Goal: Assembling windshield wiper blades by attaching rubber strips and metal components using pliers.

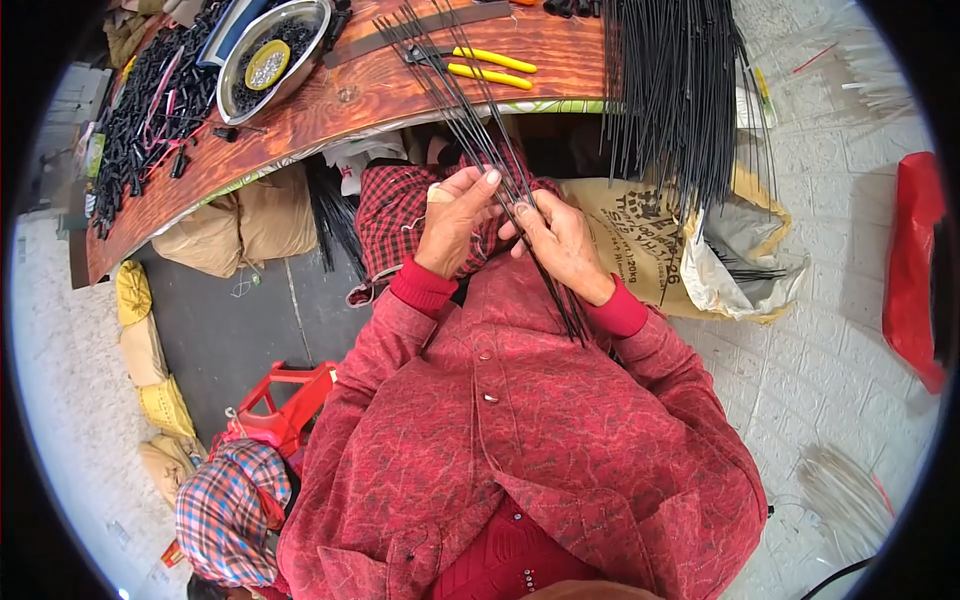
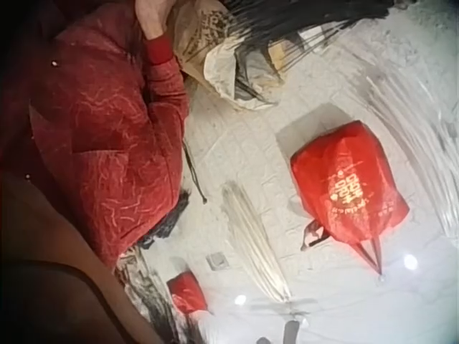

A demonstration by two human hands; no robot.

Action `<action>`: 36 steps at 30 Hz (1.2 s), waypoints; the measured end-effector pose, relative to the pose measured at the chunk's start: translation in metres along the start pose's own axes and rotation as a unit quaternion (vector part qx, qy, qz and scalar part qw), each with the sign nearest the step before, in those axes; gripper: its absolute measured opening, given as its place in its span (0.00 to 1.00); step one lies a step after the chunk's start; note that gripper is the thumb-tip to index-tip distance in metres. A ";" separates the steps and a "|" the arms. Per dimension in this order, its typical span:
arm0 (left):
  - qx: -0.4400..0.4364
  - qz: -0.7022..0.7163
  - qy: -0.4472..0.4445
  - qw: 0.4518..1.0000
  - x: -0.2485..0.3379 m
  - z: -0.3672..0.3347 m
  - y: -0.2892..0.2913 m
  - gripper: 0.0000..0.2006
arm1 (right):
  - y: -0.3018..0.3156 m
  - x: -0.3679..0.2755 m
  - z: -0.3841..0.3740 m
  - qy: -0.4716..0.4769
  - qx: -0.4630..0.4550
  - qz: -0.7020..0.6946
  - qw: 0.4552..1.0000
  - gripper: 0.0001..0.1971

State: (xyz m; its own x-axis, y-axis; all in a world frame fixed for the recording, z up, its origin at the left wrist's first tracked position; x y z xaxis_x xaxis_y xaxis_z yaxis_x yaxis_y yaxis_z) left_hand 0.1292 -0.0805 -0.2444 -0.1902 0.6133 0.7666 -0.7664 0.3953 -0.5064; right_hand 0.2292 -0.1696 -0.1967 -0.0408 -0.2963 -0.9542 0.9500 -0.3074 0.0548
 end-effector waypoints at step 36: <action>0.017 -0.048 -0.021 0.998 0.021 -0.013 0.002 0.07 | 0.002 0.008 -0.013 -0.014 -0.011 -0.030 0.999 0.12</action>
State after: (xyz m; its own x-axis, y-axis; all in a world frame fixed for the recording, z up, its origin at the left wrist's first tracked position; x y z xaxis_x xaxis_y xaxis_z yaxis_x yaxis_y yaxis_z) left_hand 0.1318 -0.0576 -0.2347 -0.1393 0.5437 0.8276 -0.8025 0.4277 -0.4160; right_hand 0.2347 -0.1604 -0.2081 -0.1069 -0.3027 -0.9471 0.9518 -0.3065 -0.0095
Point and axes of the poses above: each hand's wrist, its own z-axis away from the middle knuckle, its own y-axis out of the back of the hand, x = y × z, the point moved 10 cm from there along -z, towards the middle knuckle, and after that the axes turned 3 degrees about -z, right-handed, at the moved point
